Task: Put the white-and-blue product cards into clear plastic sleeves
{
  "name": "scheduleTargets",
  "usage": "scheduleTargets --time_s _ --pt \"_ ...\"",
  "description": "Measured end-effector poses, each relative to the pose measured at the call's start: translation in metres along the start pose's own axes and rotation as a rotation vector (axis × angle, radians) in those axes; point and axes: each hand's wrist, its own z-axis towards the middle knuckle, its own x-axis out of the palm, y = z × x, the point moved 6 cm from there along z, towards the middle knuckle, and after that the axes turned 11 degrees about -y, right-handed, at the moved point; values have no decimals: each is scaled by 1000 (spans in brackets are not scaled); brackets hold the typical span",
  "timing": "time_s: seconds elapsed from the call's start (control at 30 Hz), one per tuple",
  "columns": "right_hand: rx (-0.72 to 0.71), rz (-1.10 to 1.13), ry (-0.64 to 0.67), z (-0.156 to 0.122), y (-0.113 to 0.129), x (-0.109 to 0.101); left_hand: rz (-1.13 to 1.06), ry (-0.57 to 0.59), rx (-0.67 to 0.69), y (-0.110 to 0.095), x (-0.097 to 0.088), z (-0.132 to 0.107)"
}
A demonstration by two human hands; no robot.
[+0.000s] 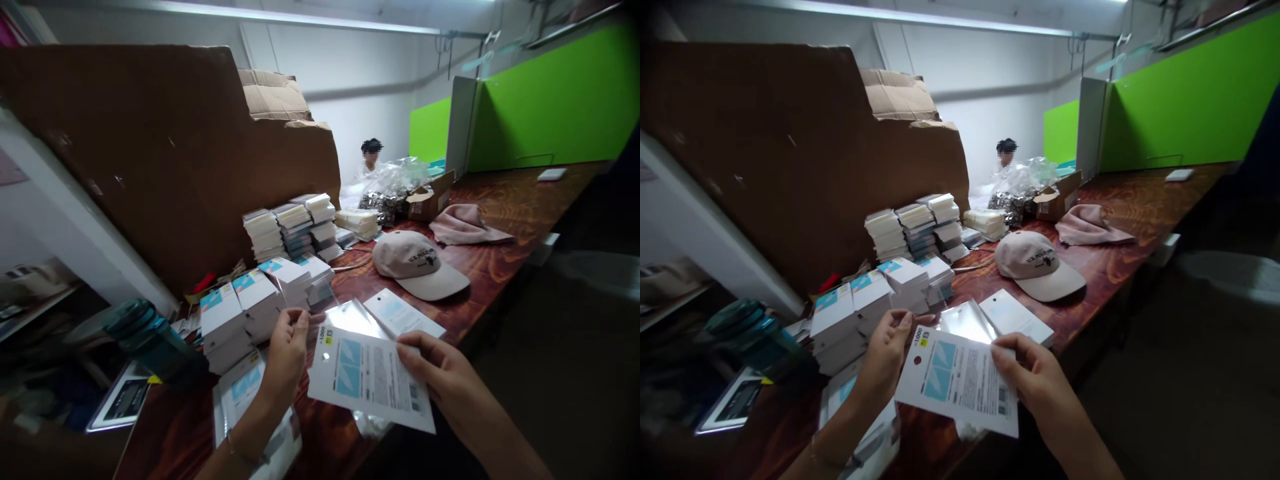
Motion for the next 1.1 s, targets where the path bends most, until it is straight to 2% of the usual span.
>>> scheduleTargets --time_s 0.13,0.27,0.43,0.63,0.7,0.9,1.1 --pt "16 -44 28 2 -3 3 -115 -45 87 -21 2 -18" --pt "26 -90 29 5 -4 -1 -196 -60 69 -28 1 -27" --pt "29 -111 69 5 -3 -1 -281 6 28 -26 1 -26" --pt "-30 -26 -96 7 2 -9 -290 18 -58 -18 4 -31" --pt "-24 -8 -107 5 3 -9 -290 15 -65 -18 5 -32" --pt "22 -119 119 -4 6 2 -325 -23 -72 -22 0 -28" --pt "-10 -50 -37 1 8 -6 -319 -12 -95 -20 0 -32"
